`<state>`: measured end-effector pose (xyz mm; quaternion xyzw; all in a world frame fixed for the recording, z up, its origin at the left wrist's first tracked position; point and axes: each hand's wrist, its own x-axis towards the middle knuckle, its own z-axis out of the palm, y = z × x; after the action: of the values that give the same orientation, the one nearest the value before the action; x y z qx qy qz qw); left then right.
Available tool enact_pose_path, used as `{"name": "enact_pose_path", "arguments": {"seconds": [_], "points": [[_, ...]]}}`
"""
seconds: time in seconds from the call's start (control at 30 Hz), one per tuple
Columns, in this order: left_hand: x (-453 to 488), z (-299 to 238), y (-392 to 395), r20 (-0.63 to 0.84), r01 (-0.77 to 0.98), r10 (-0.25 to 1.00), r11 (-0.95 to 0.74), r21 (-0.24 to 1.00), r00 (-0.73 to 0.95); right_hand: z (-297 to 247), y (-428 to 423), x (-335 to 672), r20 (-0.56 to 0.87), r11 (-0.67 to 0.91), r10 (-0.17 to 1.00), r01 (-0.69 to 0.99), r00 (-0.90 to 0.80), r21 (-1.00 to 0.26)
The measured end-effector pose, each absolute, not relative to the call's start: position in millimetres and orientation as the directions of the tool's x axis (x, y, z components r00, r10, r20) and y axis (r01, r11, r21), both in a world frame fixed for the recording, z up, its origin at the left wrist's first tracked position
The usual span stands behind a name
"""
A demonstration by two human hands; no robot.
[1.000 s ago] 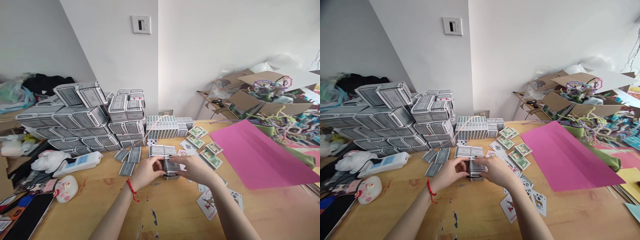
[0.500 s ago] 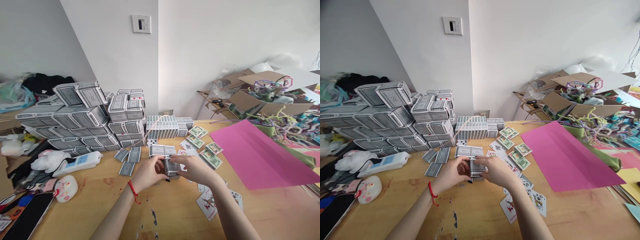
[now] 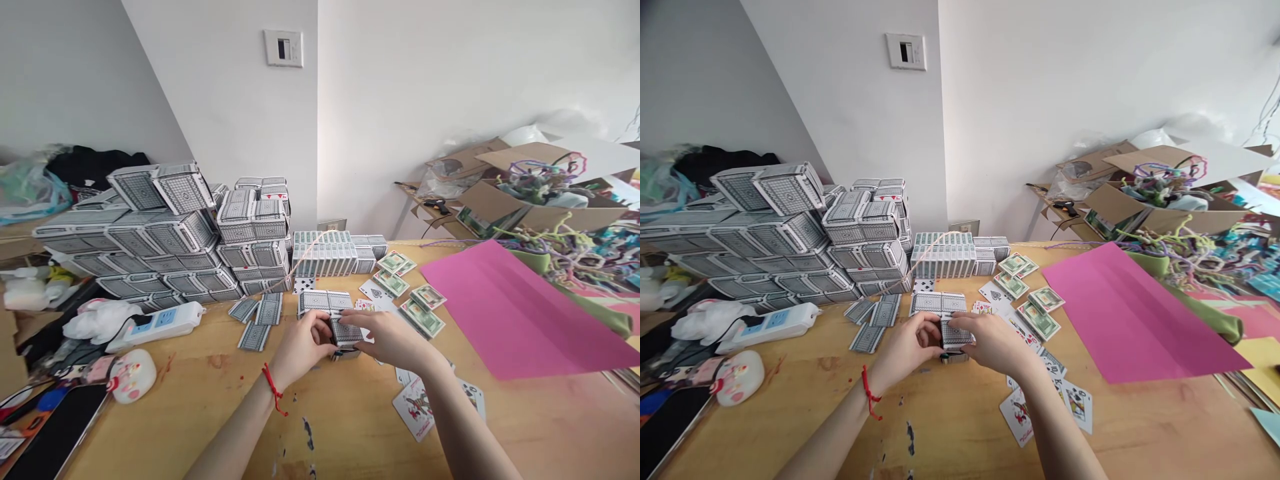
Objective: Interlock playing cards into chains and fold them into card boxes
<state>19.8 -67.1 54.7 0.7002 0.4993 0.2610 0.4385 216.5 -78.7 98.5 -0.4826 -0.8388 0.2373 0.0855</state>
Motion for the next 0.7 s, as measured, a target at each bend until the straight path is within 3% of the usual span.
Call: {"name": "enact_pose_path", "arguments": {"seconds": [0.53,0.7], "points": [[19.7,61.7,-74.5,-0.052,0.618,0.943,-0.173,0.767,0.328,96.9,-78.3,217.8,-0.069,0.430,0.843,0.745,-0.533,-0.510],[21.9,59.7,-75.5,-0.088,0.607,0.943,-0.135,0.783,0.322,95.8,-77.4,217.6,-0.072,0.428,0.845,0.749,-0.531,-0.505]]}}
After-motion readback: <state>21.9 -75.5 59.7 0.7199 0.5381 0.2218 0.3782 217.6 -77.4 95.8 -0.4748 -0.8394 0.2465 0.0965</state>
